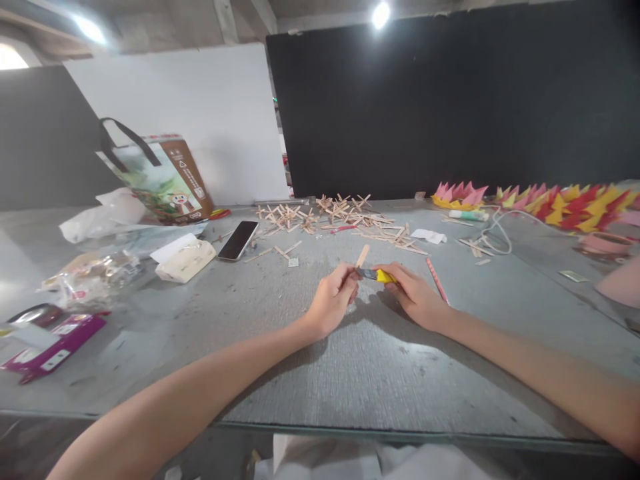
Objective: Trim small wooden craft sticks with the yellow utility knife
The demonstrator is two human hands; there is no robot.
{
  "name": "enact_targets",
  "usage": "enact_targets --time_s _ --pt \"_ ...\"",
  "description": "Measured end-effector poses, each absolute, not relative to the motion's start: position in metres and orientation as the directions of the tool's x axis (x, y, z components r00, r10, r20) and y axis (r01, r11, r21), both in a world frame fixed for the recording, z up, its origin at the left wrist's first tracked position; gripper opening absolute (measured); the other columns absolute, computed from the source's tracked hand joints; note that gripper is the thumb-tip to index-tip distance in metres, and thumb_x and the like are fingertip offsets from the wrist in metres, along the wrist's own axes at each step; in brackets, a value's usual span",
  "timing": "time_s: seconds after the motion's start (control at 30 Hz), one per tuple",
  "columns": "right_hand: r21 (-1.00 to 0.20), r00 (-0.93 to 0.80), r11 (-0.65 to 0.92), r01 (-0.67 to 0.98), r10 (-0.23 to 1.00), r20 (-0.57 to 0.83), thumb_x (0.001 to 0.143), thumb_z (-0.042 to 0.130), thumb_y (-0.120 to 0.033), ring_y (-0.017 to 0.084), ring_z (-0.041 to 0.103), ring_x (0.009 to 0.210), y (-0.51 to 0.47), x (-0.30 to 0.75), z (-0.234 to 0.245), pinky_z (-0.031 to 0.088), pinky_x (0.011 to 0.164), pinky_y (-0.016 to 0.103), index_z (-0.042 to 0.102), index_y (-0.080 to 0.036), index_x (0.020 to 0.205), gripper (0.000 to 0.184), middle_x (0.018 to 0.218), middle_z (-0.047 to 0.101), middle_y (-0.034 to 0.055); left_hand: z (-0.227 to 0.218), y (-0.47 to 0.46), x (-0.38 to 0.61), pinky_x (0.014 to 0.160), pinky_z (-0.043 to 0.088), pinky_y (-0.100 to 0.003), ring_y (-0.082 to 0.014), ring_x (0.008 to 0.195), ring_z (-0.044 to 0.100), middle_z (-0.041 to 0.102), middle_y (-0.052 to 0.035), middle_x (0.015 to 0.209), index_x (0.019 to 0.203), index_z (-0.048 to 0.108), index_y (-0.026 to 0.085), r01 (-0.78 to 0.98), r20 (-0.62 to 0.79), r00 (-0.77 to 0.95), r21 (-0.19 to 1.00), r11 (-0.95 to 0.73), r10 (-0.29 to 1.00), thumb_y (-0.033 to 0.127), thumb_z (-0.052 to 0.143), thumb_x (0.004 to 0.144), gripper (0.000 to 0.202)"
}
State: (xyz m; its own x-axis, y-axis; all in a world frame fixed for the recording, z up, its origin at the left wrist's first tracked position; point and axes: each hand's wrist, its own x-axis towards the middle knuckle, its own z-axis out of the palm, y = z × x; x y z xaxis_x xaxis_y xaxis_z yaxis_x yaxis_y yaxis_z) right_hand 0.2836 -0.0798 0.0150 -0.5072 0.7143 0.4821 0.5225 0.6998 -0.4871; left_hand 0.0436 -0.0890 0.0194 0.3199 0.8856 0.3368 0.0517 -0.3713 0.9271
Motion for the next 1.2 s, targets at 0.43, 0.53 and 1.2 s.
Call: enact_targets --time_s 0.43,0.53,1.2 --pt "-0.474 -0.515 0.706 0.526 0.708 0.483 0.113 0.035 -0.035 0.029 0.064 0.106 -0.081 0.2836 0.0168 0.053 0.093 0.046 0.053 -0.03 0.146 0.038 0.117 0.065 0.0109 0.0187 -0.089 0.0435 0.061 0.035 -0.026 -0.0119 0.059 0.043 0.046 0.0052 0.065 0.102 0.056 0.021 0.055 0.346 0.323 0.922 -0.383 0.881 0.047 0.045 0.108 0.028" --pt "-0.478 -0.515 0.705 0.524 0.709 0.481 0.113 0.035 -0.034 0.028 0.063 0.107 -0.0802 0.2836 0.0163 0.052 0.095 0.045 0.053 -0.03 0.146 0.037 0.118 0.065 0.0104 0.0182 -0.0889 0.0433 0.062 0.036 -0.026 -0.012 0.06 0.044 0.047 0.0051 0.065 0.102 0.056 0.021 0.069 0.346 0.325 0.92 -0.386 0.88 0.045 0.045 0.108 0.027" --pt "-0.446 -0.531 0.726 0.523 0.687 0.496 0.112 0.036 -0.032 0.028 0.065 0.108 -0.0791 0.2845 0.0156 0.053 0.094 0.044 0.053 -0.03 0.148 0.04 0.12 0.067 0.0102 0.0275 -0.0925 0.0423 0.061 0.039 -0.026 -0.0107 0.056 0.047 0.053 0.0048 0.066 0.099 0.055 0.021 0.117 0.32 0.379 0.914 -0.388 0.868 0.046 0.042 0.108 0.03"
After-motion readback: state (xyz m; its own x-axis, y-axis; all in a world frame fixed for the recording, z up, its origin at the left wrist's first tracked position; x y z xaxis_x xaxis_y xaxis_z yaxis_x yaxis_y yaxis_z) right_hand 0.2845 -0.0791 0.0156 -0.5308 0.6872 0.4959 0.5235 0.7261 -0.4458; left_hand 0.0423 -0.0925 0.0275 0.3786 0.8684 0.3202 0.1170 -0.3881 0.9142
